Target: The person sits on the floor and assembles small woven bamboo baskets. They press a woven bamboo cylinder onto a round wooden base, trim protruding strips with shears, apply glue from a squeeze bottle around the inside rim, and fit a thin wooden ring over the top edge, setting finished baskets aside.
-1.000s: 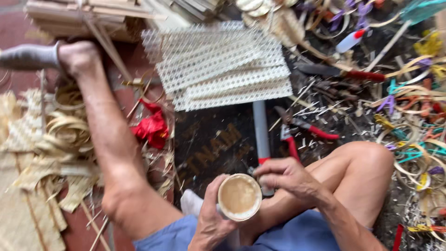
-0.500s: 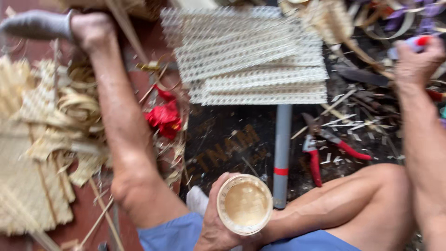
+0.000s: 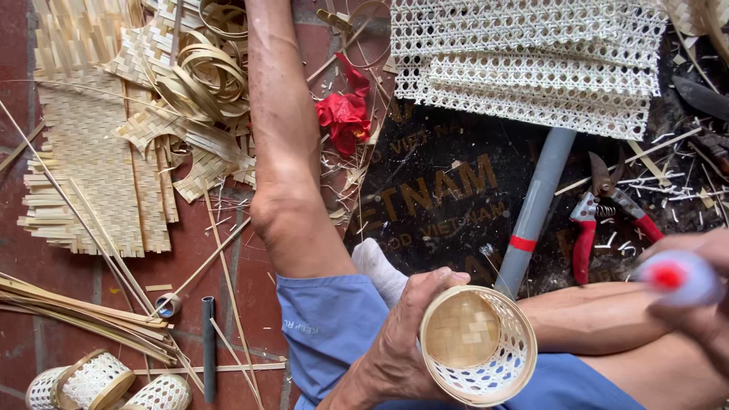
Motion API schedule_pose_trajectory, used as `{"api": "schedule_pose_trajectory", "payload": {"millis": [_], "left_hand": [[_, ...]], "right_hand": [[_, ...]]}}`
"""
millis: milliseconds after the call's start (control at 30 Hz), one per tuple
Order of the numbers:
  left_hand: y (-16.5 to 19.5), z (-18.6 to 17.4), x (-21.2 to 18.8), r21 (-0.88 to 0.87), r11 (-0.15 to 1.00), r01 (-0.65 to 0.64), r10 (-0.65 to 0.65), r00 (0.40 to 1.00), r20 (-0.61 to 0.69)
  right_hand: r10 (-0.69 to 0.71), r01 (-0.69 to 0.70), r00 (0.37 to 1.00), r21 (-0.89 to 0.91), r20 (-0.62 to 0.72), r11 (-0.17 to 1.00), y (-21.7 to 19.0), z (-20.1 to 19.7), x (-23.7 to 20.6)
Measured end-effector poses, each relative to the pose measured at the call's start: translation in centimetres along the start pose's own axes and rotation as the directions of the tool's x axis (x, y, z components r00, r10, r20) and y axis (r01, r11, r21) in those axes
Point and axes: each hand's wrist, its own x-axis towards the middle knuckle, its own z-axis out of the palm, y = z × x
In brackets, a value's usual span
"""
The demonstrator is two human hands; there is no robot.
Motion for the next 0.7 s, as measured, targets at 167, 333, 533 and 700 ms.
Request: {"api": "schedule_pose_trajectory", "payload": {"millis": [167,333,533,700], "left_hand": [[2.9,-1.3,-1.1,0.135,0.985,-0.107,0.111,0.993,-0.025],[4.5,-2.4,-1.6,0.125,0.984,-0.131,0.141,0.987,-0.078],[5.0,-3.3,-1.8,0.114,0.981,-0.154,0.163,0.985,-0.065],[5.2,-3.4,-1.9,0.104,0.983,-0.148,0.154,0.987,-0.049]], "right_hand": [[-0.313,0.498,0.805,-0.289,0.503,0.818,-7.1,2.7,1.3],[-0.348,0.596,0.736,-0.312,0.581,0.74,-10.5,4.9,2.4],[-0.295,0.587,0.738,-0.361,0.606,0.725,-11.9,5.5,2.4],[-0.313,0.629,0.726,-0.407,0.612,0.663,-13.3,5.4,1.9]]}}
